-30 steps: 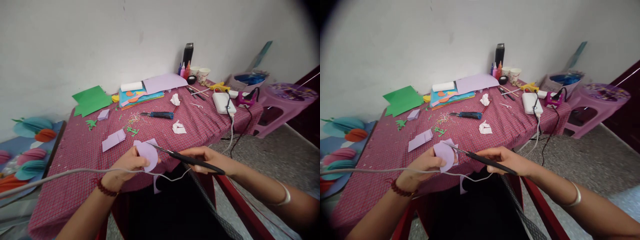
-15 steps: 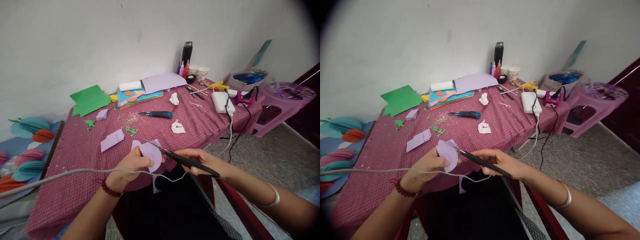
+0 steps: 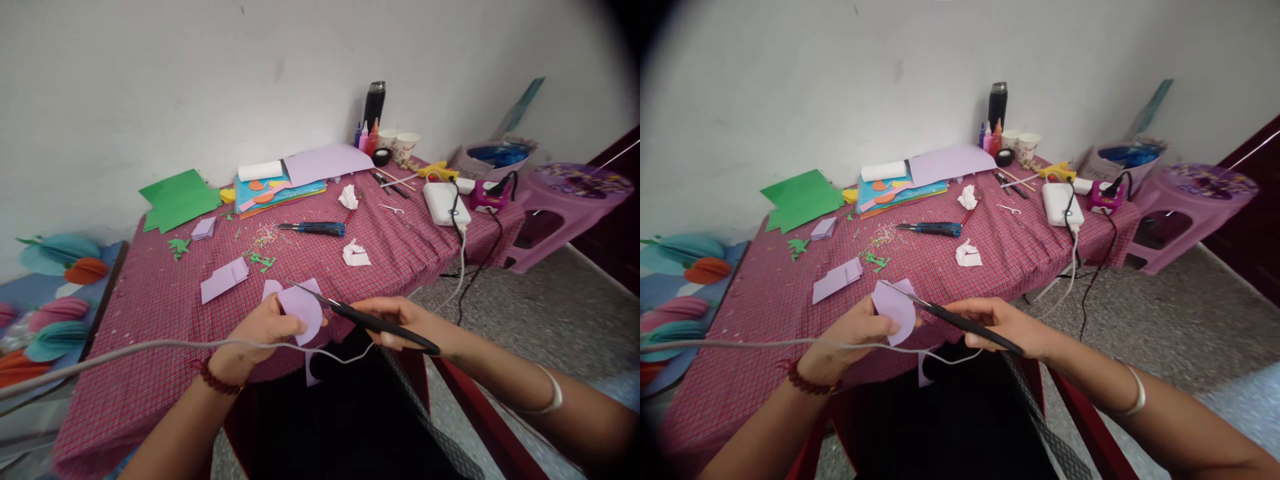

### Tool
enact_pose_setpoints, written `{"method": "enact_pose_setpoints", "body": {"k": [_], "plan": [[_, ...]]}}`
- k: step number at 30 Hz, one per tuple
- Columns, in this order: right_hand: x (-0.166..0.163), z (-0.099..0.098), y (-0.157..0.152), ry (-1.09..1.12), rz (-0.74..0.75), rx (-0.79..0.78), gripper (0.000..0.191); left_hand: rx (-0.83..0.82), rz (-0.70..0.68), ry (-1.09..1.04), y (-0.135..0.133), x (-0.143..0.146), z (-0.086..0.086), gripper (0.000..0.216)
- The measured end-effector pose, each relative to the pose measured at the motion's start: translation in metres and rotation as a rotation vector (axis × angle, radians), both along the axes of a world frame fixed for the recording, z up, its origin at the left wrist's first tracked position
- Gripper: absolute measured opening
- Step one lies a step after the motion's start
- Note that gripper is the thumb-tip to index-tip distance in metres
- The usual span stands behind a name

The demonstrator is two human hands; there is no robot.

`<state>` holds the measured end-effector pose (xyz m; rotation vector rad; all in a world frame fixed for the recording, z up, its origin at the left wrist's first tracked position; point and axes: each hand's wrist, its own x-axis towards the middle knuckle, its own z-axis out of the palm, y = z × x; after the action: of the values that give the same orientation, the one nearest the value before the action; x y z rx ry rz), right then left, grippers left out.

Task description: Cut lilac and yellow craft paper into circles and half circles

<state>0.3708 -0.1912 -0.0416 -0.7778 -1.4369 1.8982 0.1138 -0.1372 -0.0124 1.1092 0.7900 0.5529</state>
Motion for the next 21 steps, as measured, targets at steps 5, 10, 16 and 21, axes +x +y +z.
{"method": "enact_pose_setpoints", "body": {"k": [5,10,16,21], "plan": [[-0.002,0.005,0.002,0.016,0.015,-0.015,0.054,-0.021,-0.029,0.038,0.0,-0.003,0.002,0.023],[0.004,0.011,0.003,-0.058,0.013,0.03,0.053,-0.03,-0.099,0.065,0.001,-0.008,0.003,0.021],[0.015,0.022,0.007,-0.169,0.093,0.049,0.055,-0.018,-0.195,0.058,0.002,-0.014,0.0,0.023],[0.022,0.03,0.011,-0.19,0.149,0.038,0.056,0.001,-0.264,0.139,0.001,-0.015,0.007,0.021]]}}
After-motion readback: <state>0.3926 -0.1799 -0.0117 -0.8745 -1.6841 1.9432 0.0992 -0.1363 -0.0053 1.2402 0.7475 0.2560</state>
